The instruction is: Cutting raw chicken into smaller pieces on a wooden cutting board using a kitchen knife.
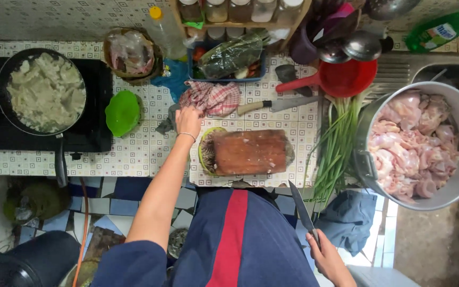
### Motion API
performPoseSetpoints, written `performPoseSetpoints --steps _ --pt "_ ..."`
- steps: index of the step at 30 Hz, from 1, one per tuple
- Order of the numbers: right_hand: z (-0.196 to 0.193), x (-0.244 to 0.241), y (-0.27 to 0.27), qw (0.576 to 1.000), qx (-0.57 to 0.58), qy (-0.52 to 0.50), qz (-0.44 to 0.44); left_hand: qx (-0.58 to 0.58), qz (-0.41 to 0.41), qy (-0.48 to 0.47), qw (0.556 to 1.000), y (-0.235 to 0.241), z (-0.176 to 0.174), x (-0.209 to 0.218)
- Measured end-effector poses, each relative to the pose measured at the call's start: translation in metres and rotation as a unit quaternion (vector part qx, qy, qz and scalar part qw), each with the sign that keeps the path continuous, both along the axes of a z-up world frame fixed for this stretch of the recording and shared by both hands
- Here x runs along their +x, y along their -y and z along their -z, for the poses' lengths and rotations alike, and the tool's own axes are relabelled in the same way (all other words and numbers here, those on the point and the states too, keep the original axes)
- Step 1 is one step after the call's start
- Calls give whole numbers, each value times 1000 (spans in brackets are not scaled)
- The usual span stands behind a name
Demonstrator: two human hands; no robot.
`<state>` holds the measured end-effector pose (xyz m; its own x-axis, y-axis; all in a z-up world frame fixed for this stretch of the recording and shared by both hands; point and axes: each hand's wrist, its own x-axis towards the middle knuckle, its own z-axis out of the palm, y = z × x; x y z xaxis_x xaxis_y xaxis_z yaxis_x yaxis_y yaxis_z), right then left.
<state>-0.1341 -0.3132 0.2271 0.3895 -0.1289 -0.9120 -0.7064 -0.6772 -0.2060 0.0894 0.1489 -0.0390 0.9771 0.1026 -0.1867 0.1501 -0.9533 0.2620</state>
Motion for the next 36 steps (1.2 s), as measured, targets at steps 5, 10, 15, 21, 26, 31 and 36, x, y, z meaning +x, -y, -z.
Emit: performPoseSetpoints --steps 5,10,15,21,26,31,36 --pt "-7 -8 -28 999 -7 -18 33 -26 32 80 996 -13 23 -13" --pt "-6 -18 -33 1000 -4 -21 7 -67 -3 122 990 -6 15 -7" --pt "-7 -17 -22 999 -33 -30 4 -65 -16 163 984 10 5 -9" --pt "-26 -6 -10 997 -56 -50 -4 -54 -66 189 978 27 0 -8" --pt "-25 -5 12 997 -46 -54 14 -137 -99 167 971 19 7 -23" --pt "-13 -7 46 997 -34 -62 -7 -76 -198 228 950 42 -59 -25" --pt "14 -18 93 999 9 27 -21 -430 -152 324 828 156 -224 7"
